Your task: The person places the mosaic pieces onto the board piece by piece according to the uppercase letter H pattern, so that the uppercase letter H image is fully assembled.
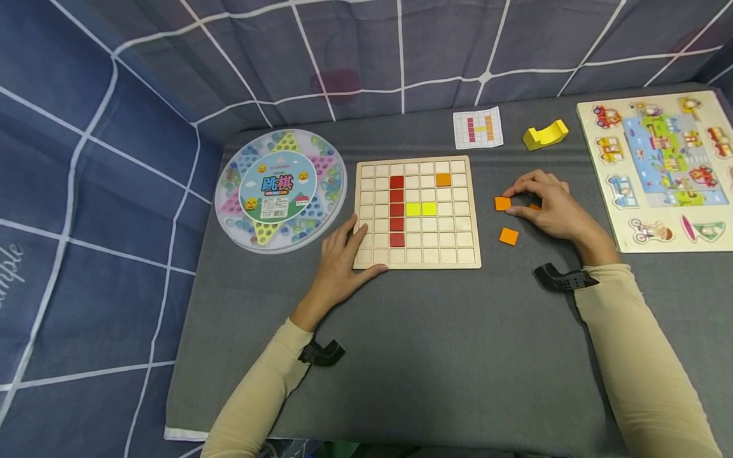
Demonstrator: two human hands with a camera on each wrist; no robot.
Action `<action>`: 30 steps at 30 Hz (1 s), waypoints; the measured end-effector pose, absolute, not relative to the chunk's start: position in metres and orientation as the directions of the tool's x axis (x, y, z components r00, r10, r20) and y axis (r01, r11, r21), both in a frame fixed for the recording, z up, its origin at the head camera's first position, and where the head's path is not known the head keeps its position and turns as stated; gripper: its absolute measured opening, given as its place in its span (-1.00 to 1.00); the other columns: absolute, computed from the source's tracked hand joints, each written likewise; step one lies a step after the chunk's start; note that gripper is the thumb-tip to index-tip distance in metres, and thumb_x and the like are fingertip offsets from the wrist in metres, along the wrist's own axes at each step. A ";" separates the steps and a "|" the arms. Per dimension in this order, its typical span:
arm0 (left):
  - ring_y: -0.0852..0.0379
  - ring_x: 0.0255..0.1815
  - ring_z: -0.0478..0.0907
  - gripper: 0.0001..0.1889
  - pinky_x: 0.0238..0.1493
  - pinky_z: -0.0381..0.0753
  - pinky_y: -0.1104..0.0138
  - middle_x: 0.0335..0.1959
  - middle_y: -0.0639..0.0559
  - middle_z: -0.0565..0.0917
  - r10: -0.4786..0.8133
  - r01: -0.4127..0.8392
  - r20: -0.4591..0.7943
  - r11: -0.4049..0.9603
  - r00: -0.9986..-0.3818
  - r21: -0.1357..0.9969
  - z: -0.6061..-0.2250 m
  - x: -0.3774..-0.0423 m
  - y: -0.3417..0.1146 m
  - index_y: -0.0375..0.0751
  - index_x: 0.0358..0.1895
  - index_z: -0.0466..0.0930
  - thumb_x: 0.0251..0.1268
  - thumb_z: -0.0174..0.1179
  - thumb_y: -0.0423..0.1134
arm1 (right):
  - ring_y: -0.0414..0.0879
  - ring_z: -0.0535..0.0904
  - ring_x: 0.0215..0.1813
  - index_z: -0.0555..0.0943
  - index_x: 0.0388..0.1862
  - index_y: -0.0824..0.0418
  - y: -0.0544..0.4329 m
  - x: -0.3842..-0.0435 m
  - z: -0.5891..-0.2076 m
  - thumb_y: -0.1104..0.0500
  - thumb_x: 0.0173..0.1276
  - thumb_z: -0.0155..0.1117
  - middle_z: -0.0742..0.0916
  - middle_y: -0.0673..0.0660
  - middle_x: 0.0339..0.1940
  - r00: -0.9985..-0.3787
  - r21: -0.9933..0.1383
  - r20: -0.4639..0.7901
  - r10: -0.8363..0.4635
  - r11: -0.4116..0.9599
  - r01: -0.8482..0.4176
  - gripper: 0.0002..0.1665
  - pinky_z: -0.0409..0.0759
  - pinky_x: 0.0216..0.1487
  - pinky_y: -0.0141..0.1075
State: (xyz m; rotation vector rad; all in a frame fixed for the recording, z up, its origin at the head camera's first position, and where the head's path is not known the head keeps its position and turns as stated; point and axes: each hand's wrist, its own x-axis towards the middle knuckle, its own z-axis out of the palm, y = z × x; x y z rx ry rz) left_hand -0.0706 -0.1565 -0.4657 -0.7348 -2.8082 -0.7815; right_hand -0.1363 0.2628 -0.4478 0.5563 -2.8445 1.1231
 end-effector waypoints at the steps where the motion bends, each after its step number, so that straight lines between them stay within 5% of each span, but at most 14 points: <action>1: -0.22 0.45 0.18 0.01 0.28 0.17 -0.13 0.53 -0.23 0.15 0.419 0.489 0.252 0.746 -0.872 0.451 -0.466 -0.071 -0.156 -0.22 0.47 0.27 0.15 -0.07 0.51 | 0.08 0.34 0.02 0.68 -0.09 0.33 0.263 -0.136 -0.448 0.40 0.14 0.47 0.55 0.23 -0.04 -0.935 -0.655 0.160 -0.316 0.675 -0.340 -0.68 0.00 -0.02 -0.04; 17: -0.24 0.45 0.18 0.02 0.27 0.17 -0.13 0.52 -0.24 0.15 0.416 0.485 0.249 0.752 -0.874 0.446 -0.465 -0.070 -0.156 -0.23 0.47 0.26 0.15 -0.09 0.53 | 0.07 0.32 0.02 0.68 -0.09 0.34 0.263 -0.137 -0.448 0.41 0.13 0.47 0.56 0.23 -0.03 -0.930 -0.646 0.188 -0.317 0.674 -0.360 -0.67 -0.01 -0.04 -0.10; 25: -0.24 0.45 0.19 -0.04 0.26 0.19 -0.13 0.52 -0.25 0.15 0.422 0.492 0.252 0.750 -0.871 0.442 -0.465 -0.070 -0.157 -0.22 0.47 0.26 0.17 0.08 0.44 | -0.18 0.21 0.04 0.69 -0.15 0.33 0.253 -0.140 -0.440 0.46 0.01 0.53 0.57 0.20 -0.02 -0.906 -0.664 0.284 -0.313 0.618 -0.422 -0.63 0.03 0.07 -0.11; 30: -0.23 0.45 0.19 -0.05 0.27 0.18 -0.12 0.53 -0.24 0.15 0.422 0.490 0.248 0.753 -0.872 0.439 -0.465 -0.070 -0.157 -0.21 0.47 0.26 0.17 0.18 0.38 | 0.05 0.24 0.15 0.68 -0.13 0.32 0.229 -0.145 -0.432 0.40 0.08 0.51 0.56 0.22 0.02 -0.910 -0.698 0.266 -0.318 0.587 -0.410 -0.67 -0.05 0.18 0.10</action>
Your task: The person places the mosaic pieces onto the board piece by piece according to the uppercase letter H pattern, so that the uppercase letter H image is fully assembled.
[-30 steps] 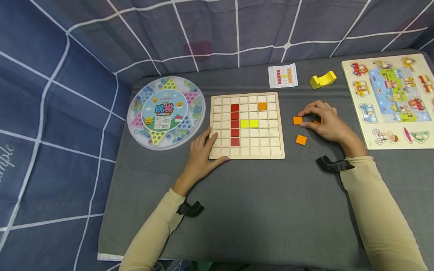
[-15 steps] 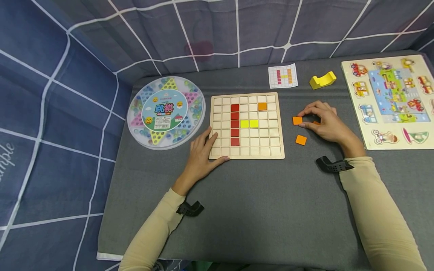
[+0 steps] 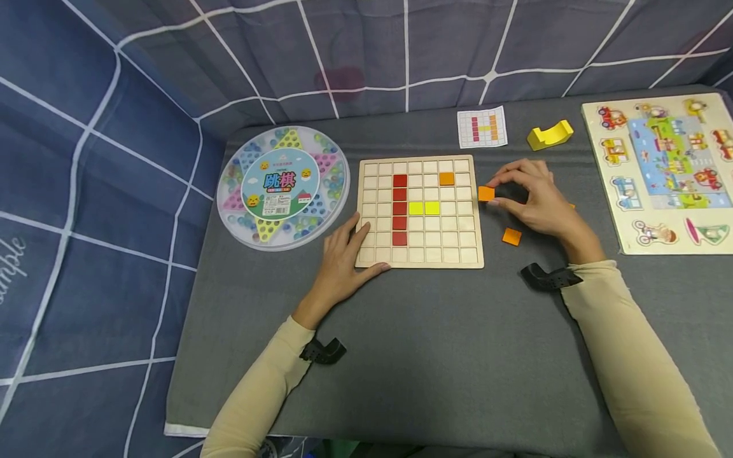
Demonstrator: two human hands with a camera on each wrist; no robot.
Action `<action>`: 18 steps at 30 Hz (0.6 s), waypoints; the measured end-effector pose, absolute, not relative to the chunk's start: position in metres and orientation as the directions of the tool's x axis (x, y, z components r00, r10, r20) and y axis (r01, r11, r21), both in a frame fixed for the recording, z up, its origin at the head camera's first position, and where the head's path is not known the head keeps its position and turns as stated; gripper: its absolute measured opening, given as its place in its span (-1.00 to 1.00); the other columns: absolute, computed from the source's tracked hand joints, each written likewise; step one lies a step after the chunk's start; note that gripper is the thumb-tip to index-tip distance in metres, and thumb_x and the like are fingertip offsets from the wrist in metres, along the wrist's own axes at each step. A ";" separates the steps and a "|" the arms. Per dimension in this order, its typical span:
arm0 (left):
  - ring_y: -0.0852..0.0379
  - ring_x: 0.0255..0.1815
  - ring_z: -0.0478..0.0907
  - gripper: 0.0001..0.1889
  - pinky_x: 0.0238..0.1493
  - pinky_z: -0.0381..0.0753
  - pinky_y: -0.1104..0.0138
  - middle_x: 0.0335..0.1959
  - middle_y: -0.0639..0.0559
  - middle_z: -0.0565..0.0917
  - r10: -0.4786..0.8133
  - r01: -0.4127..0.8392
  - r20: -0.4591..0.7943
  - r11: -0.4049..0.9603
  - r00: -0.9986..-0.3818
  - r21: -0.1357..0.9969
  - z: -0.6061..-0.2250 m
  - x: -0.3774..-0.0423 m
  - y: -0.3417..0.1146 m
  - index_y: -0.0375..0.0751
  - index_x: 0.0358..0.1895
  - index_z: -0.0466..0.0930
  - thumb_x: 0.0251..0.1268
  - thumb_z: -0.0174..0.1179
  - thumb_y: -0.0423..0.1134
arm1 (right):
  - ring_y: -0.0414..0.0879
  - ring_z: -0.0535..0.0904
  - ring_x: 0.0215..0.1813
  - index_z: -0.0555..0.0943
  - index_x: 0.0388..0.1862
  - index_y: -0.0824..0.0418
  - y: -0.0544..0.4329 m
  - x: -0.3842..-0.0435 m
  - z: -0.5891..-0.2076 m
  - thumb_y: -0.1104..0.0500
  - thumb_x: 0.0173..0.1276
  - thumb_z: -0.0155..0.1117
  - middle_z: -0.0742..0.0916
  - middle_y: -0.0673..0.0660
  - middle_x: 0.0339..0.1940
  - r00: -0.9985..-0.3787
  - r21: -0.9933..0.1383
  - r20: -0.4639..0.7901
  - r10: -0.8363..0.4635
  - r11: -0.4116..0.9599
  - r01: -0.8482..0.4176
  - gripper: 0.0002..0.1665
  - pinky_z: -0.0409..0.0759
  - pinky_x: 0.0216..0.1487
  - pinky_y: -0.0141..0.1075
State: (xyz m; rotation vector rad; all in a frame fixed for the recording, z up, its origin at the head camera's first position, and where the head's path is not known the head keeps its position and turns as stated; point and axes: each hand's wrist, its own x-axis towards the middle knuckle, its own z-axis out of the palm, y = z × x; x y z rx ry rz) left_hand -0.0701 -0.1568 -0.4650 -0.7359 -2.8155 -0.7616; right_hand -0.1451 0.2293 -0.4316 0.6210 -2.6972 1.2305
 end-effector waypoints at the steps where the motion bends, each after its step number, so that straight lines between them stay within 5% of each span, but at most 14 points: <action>1: -0.23 0.45 0.19 -0.05 0.27 0.18 -0.12 0.53 -0.24 0.15 0.423 0.490 0.247 0.752 -0.872 0.441 -0.465 -0.070 -0.157 -0.22 0.47 0.26 0.17 0.16 0.39 | 0.10 0.24 0.17 0.68 -0.13 0.31 0.224 -0.146 -0.430 0.40 0.10 0.50 0.57 0.22 0.03 -0.909 -0.704 0.264 -0.322 0.580 -0.410 -0.68 -0.06 0.18 0.11; 10: -0.24 0.45 0.19 0.00 0.27 0.18 -0.13 0.52 -0.26 0.15 0.422 0.493 0.254 0.747 -0.870 0.447 -0.464 -0.071 -0.157 -0.23 0.47 0.26 0.17 -0.08 0.50 | 0.13 0.26 0.13 0.69 -0.11 0.25 0.181 -0.160 -0.422 0.34 0.18 0.46 0.57 0.21 0.03 -0.881 -0.673 0.301 -0.366 0.573 -0.468 -0.73 -0.01 0.02 0.00; 18: -0.23 0.45 0.19 -0.06 0.25 0.20 -0.12 0.53 -0.25 0.15 0.423 0.490 0.247 0.753 -0.872 0.438 -0.464 -0.070 -0.157 -0.22 0.47 0.26 0.10 0.37 0.22 | 0.20 0.27 0.13 0.70 -0.11 0.24 0.177 -0.172 -0.438 0.26 0.20 0.47 0.57 0.23 0.00 -0.885 -0.664 0.253 -0.391 0.595 -0.453 -0.74 0.02 0.03 0.06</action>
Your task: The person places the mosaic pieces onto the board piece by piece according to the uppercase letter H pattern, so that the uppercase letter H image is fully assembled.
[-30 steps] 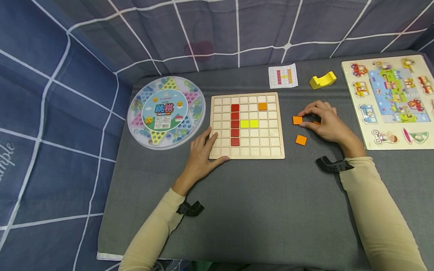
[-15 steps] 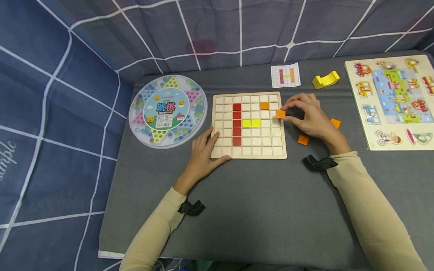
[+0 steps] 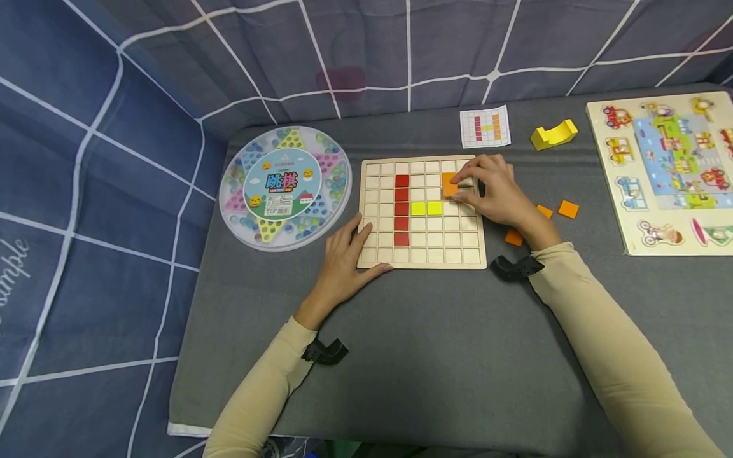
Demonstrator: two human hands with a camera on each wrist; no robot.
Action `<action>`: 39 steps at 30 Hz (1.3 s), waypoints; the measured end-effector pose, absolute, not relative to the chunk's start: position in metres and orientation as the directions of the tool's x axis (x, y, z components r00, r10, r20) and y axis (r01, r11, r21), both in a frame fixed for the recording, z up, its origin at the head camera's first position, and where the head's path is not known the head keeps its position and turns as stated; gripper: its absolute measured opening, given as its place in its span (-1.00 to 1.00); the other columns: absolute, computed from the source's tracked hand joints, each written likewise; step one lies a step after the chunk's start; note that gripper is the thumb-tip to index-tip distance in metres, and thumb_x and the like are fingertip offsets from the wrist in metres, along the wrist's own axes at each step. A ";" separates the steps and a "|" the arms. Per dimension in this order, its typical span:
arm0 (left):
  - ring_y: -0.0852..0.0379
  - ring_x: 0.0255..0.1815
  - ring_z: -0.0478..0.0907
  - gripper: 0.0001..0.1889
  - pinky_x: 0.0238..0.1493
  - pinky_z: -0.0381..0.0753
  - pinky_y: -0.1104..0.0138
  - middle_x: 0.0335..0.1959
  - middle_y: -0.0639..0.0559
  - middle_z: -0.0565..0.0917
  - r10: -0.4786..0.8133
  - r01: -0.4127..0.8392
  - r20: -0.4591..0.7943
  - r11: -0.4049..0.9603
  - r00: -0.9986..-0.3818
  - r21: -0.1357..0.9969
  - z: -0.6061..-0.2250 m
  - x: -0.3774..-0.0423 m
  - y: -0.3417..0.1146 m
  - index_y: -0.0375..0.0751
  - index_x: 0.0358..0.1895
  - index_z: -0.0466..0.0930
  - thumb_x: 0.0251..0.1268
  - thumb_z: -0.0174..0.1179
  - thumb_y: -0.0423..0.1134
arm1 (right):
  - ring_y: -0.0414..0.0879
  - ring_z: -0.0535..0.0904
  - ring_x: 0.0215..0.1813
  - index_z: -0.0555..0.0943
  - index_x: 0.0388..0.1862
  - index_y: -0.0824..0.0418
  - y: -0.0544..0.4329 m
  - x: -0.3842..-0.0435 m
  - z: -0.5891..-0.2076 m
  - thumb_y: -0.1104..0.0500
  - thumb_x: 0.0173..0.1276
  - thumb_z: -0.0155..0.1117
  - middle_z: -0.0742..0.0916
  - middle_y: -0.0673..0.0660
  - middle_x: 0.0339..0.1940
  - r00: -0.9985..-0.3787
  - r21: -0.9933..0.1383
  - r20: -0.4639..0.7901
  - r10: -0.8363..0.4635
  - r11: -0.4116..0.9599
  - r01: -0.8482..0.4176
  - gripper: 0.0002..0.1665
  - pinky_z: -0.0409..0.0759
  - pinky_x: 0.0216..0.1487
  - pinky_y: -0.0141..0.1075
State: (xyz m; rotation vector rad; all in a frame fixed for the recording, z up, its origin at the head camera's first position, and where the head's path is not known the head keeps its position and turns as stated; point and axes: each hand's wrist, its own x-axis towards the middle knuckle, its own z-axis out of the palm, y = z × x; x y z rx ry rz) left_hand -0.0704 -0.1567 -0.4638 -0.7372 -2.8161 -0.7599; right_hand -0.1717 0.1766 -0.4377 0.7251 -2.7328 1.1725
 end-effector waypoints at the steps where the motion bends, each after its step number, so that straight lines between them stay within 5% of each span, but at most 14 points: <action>1: -0.23 0.45 0.20 -0.05 0.25 0.20 -0.12 0.53 -0.25 0.15 0.423 0.490 0.246 0.755 -0.872 0.436 -0.464 -0.070 -0.156 -0.22 0.47 0.26 0.08 0.40 0.18 | 0.21 0.27 0.14 0.70 -0.11 0.24 0.177 -0.172 -0.439 0.25 0.20 0.47 0.57 0.24 0.00 -0.884 -0.664 0.249 -0.396 0.594 -0.454 -0.73 0.02 0.04 0.07; 15: -0.23 0.43 0.21 -0.05 0.22 0.22 -0.11 0.52 -0.26 0.15 0.426 0.491 0.246 0.756 -0.871 0.432 -0.464 -0.071 -0.157 -0.23 0.47 0.25 0.07 0.42 0.16 | 0.16 0.28 0.12 0.71 -0.09 0.24 0.175 -0.171 -0.446 0.21 0.21 0.47 0.57 0.22 0.03 -0.918 -0.670 0.187 -0.350 0.638 -0.379 -0.72 0.02 0.02 0.04; 19: -0.24 0.44 0.20 -0.05 0.23 0.21 -0.12 0.53 -0.26 0.15 0.425 0.492 0.248 0.751 -0.870 0.441 -0.464 -0.071 -0.157 -0.23 0.47 0.25 0.15 0.24 0.34 | 0.17 0.28 0.14 0.72 -0.11 0.24 0.174 -0.171 -0.445 0.23 0.19 0.49 0.57 0.22 0.03 -0.925 -0.685 0.176 -0.338 0.632 -0.361 -0.73 0.02 0.04 0.04; 39: -0.24 0.45 0.19 0.00 0.26 0.18 -0.13 0.52 -0.26 0.15 0.421 0.491 0.251 0.745 -0.871 0.452 -0.465 -0.072 -0.156 -0.23 0.47 0.26 0.15 -0.07 0.51 | 0.21 0.28 0.17 0.72 -0.05 0.20 0.174 -0.171 -0.445 0.21 0.17 0.51 0.57 0.23 0.01 -0.920 -0.687 0.190 -0.342 0.624 -0.373 -0.66 -0.01 -0.02 0.07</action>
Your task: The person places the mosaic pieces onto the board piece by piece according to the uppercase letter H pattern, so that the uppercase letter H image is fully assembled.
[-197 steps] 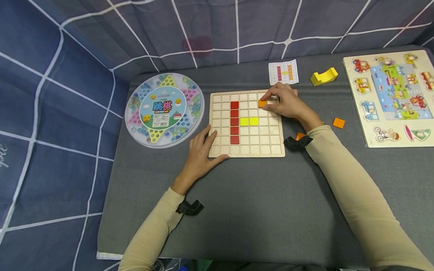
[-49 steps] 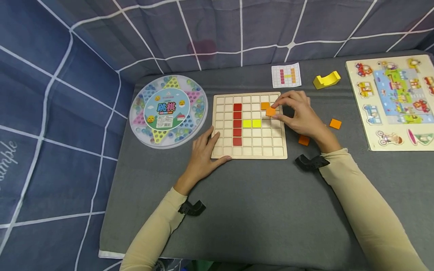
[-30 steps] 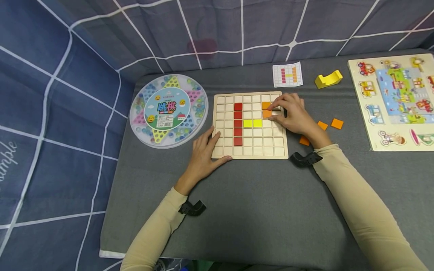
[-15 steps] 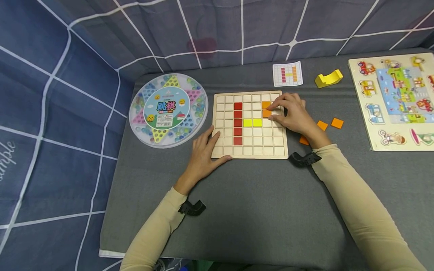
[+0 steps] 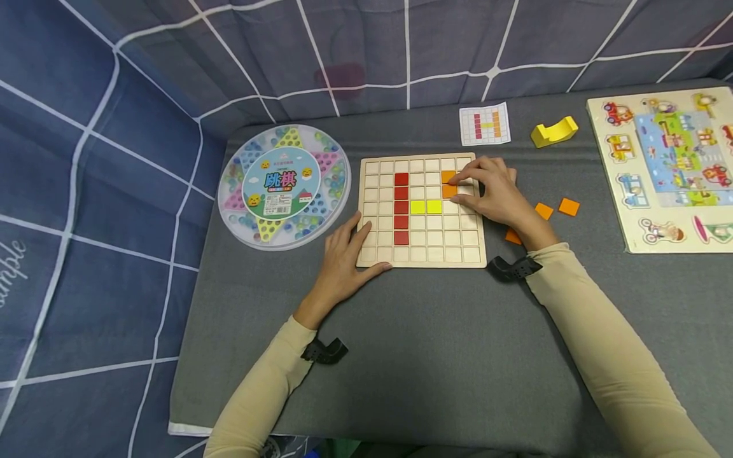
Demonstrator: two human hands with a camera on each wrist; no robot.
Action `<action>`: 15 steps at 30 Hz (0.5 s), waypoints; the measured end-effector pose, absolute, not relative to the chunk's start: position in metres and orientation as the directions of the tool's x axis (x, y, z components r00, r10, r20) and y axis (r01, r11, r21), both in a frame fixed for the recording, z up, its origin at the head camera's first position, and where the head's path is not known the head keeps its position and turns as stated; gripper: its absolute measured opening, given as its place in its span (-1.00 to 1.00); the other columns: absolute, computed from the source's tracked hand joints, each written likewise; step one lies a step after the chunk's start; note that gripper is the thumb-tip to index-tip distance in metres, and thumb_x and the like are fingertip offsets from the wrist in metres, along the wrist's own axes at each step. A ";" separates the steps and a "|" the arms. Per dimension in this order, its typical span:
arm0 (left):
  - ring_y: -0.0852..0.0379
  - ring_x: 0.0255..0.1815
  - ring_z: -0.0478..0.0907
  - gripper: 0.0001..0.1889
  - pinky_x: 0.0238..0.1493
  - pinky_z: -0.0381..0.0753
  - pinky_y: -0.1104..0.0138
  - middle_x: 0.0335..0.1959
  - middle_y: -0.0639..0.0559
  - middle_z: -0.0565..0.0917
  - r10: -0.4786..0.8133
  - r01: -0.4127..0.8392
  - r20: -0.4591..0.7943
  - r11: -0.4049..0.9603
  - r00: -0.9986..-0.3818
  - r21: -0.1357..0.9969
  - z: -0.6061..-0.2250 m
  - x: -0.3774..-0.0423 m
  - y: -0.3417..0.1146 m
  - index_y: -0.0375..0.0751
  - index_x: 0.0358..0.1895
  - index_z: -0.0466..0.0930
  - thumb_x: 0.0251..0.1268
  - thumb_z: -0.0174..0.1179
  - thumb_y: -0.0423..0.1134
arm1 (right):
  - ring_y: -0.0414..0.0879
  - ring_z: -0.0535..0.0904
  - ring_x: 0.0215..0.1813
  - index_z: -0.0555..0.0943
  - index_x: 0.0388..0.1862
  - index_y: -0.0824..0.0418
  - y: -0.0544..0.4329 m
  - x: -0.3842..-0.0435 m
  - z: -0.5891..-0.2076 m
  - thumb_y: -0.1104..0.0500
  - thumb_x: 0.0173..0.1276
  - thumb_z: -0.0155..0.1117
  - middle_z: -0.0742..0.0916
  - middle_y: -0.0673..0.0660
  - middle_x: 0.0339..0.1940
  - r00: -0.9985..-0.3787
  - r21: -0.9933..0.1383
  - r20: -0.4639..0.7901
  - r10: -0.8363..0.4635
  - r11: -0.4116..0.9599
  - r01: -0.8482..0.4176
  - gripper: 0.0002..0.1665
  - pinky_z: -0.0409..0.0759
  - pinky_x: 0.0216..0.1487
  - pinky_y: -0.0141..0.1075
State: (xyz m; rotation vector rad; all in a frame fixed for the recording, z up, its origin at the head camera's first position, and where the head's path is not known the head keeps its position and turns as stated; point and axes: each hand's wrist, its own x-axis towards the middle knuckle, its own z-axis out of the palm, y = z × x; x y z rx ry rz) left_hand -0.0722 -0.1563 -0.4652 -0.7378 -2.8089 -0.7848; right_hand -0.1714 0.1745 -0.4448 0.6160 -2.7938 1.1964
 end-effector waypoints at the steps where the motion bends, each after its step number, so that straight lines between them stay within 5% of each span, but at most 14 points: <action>1: -0.24 0.45 0.19 0.00 0.26 0.18 -0.13 0.52 -0.26 0.15 0.421 0.490 0.252 0.744 -0.871 0.453 -0.465 -0.072 -0.156 -0.23 0.47 0.26 0.15 -0.06 0.51 | 0.21 0.28 0.17 0.73 -0.05 0.19 0.174 -0.172 -0.445 0.20 0.17 0.51 0.57 0.22 0.01 -0.920 -0.686 0.191 -0.343 0.624 -0.375 -0.66 -0.01 -0.03 0.07; 15: -0.22 0.45 0.19 -0.06 0.26 0.19 -0.12 0.53 -0.24 0.15 0.422 0.489 0.248 0.747 -0.872 0.450 -0.465 -0.071 -0.157 -0.22 0.47 0.27 0.16 0.23 0.35 | 0.23 0.25 0.19 0.71 -0.11 0.20 0.173 -0.172 -0.446 0.20 0.19 0.50 0.54 0.21 0.00 -0.922 -0.686 0.182 -0.341 0.627 -0.368 -0.72 -0.03 0.02 0.11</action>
